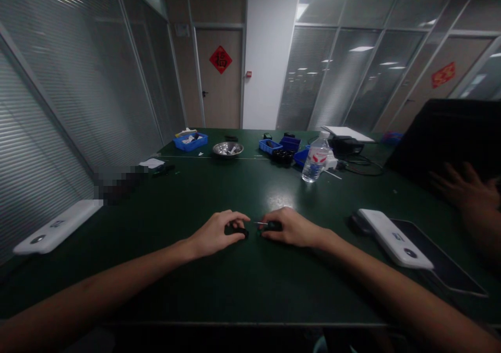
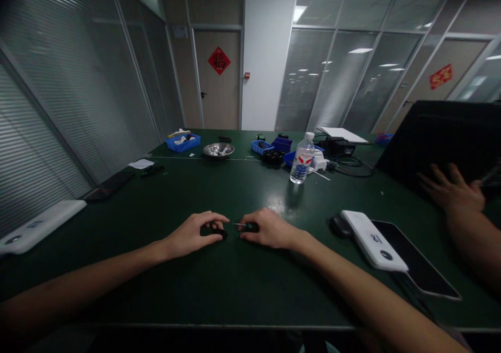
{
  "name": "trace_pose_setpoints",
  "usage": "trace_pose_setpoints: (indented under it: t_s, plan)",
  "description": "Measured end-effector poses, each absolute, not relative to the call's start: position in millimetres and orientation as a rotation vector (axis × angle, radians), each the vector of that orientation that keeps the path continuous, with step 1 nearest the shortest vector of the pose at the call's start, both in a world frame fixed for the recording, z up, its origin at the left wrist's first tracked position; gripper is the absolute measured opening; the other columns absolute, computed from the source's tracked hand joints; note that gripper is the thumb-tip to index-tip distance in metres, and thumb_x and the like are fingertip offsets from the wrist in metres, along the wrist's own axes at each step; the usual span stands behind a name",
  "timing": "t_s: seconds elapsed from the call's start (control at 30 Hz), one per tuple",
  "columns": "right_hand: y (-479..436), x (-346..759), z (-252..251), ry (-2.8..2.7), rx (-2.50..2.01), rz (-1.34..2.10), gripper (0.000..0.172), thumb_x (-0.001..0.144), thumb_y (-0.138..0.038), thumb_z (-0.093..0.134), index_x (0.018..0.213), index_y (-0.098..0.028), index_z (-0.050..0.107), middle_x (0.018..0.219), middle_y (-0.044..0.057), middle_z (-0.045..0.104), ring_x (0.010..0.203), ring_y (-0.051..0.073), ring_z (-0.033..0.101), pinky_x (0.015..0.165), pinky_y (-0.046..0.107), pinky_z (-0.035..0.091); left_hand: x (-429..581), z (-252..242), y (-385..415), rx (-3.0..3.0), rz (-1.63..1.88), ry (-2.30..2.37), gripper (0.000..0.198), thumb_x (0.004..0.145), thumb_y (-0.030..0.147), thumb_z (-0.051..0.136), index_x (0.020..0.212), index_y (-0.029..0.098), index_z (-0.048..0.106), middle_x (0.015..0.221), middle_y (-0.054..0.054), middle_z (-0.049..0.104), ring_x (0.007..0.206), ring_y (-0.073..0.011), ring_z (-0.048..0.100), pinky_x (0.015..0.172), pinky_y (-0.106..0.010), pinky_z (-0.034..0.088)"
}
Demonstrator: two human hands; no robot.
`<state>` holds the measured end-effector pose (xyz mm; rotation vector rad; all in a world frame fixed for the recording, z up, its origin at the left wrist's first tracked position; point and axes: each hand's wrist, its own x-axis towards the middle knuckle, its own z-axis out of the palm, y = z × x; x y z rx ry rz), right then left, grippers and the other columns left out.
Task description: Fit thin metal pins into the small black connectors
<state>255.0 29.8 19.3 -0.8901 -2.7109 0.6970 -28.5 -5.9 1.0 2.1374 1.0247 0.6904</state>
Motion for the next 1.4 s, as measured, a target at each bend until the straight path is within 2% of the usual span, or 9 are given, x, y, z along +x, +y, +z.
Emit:
trace_pose_setpoints:
  t_s: [0.2, 0.43, 0.7, 0.83, 1.0, 1.17, 1.27, 1.4]
  plan:
    - [25.6, 248.8, 18.7, -2.754, -0.861, 0.558, 0.023, 0.099, -0.034, 0.061, 0.11, -0.018, 0.073, 0.1, 0.007, 0.074, 0.083, 0.018, 0.066, 0.074, 0.029, 0.047, -29.9, -2.5, -5.3, 2.166, 0.701, 1.029, 0.038, 0.091, 0.028, 0.072, 0.129, 0.026, 0.067, 0.11, -0.003, 0.07, 0.101, -0.0194, 0.065, 0.088, -0.033, 0.052]
    - [29.0, 243.6, 13.3, -2.572, -1.014, 0.768, 0.021, 0.097, -0.036, 0.065, 0.106, -0.02, 0.074, 0.091, 0.002, 0.073, 0.075, 0.015, 0.064, 0.066, 0.026, 0.045, -30.6, -3.2, -4.9, 2.18, 0.699, 1.027, 0.036, 0.091, 0.03, 0.073, 0.126, 0.025, 0.069, 0.111, -0.004, 0.069, 0.1, -0.0201, 0.065, 0.086, -0.034, 0.053]
    - [36.9, 253.9, 15.6, -2.494, -1.009, 0.853, 0.022, 0.096, -0.038, 0.065, 0.102, -0.018, 0.073, 0.087, 0.001, 0.072, 0.074, 0.015, 0.063, 0.066, 0.025, 0.045, -30.2, -4.0, -6.0, 2.252, 0.697, 0.967, 0.019, 0.092, 0.027, 0.071, 0.11, 0.021, 0.073, 0.109, -0.005, 0.069, 0.098, -0.0193, 0.065, 0.086, -0.033, 0.053]
    - [33.5, 252.2, 15.6, -2.615, -1.022, 0.774, 0.027, 0.092, -0.043, 0.071, 0.107, -0.02, 0.074, 0.087, 0.002, 0.073, 0.073, 0.016, 0.064, 0.066, 0.026, 0.045, -29.2, -0.3, -7.0, 2.265, 0.68, 0.969, 0.019, 0.092, 0.028, 0.071, 0.11, 0.021, 0.073, 0.109, -0.006, 0.069, 0.099, -0.0199, 0.064, 0.086, -0.033, 0.053]
    - [31.0, 247.6, 15.5, -2.633, -1.031, 0.643, 0.025, 0.096, -0.036, 0.066, 0.116, -0.022, 0.072, 0.091, 0.003, 0.073, 0.074, 0.016, 0.065, 0.066, 0.027, 0.044, -29.8, 0.5, -6.9, 2.251, 0.674, 0.964, 0.02, 0.093, 0.028, 0.07, 0.112, 0.022, 0.073, 0.112, -0.005, 0.068, 0.1, -0.0201, 0.064, 0.087, -0.033, 0.053]
    - [28.5, 243.1, 12.1, -2.617, -1.108, 0.494, 0.03, 0.096, -0.04, 0.066, 0.119, -0.022, 0.069, 0.087, 0.003, 0.071, 0.071, 0.016, 0.063, 0.064, 0.027, 0.042, -29.5, 1.3, -7.5, 2.253, 0.687, 0.926, 0.02, 0.094, 0.026, 0.07, 0.113, 0.022, 0.073, 0.112, -0.005, 0.068, 0.1, -0.0196, 0.065, 0.088, -0.033, 0.053]
    - [26.9, 240.0, 10.8, -2.584, -1.131, 0.443, 0.029, 0.097, -0.04, 0.066, 0.118, -0.021, 0.069, 0.086, 0.003, 0.071, 0.072, 0.017, 0.062, 0.064, 0.027, 0.042, -28.3, 2.9, -8.3, 2.271, 0.681, 0.836, 0.021, 0.095, 0.024, 0.069, 0.116, 0.022, 0.072, 0.115, -0.006, 0.067, 0.105, -0.0202, 0.065, 0.094, -0.035, 0.053]
    - [29.5, 241.3, 13.0, -2.492, -1.131, 0.483, 0.025, 0.1, -0.036, 0.062, 0.116, -0.019, 0.069, 0.087, 0.004, 0.072, 0.073, 0.016, 0.063, 0.068, 0.027, 0.044, -22.4, 6.1, -7.1, 2.352, 0.624, 0.739, 0.021, 0.097, 0.022, 0.067, 0.117, 0.023, 0.071, 0.13, -0.007, 0.065, 0.124, -0.0237, 0.059, 0.108, -0.042, 0.047]
